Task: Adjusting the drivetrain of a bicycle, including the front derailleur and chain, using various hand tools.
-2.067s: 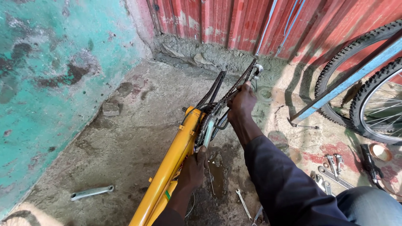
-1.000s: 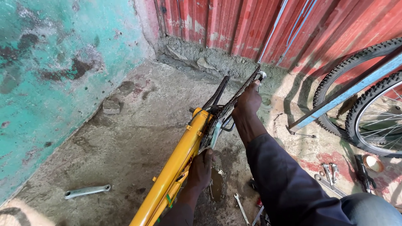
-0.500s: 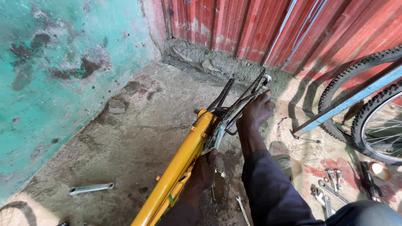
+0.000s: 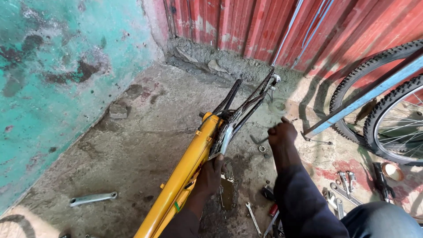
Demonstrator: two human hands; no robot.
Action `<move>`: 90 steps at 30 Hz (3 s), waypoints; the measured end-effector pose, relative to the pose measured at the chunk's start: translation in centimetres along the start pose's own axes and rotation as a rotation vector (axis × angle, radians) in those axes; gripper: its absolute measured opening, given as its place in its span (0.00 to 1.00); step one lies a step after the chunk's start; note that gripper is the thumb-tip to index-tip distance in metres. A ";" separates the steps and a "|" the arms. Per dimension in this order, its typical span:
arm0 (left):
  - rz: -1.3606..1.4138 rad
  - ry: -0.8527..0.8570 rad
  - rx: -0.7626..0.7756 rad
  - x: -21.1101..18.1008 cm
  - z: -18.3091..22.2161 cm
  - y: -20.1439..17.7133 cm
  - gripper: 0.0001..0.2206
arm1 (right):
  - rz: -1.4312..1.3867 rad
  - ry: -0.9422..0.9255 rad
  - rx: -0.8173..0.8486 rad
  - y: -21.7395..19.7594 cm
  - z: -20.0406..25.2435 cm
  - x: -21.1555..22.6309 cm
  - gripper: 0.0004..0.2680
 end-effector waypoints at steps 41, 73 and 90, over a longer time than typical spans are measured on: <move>-0.022 -0.042 -0.049 -3.0 0.9 -0.3 0.28 | 0.588 -0.141 0.258 5.0 15.3 -1.6 0.23; -0.045 -0.100 0.372 -1.0 -0.3 -2.1 0.28 | 0.250 0.497 -0.155 11.1 13.7 -3.8 0.13; -0.824 0.413 -0.002 10.8 1.7 1.2 0.19 | 0.316 0.628 -0.283 11.1 13.8 -6.4 0.18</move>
Point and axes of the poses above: each hand's wrist, its own z-axis away from the middle knuckle, its own y-axis out of the palm, x = y × z, the point moved 5 cm from there along -z, towards the middle knuckle, and after that the axes turned 11 degrees about x, right-handed, at the moved point
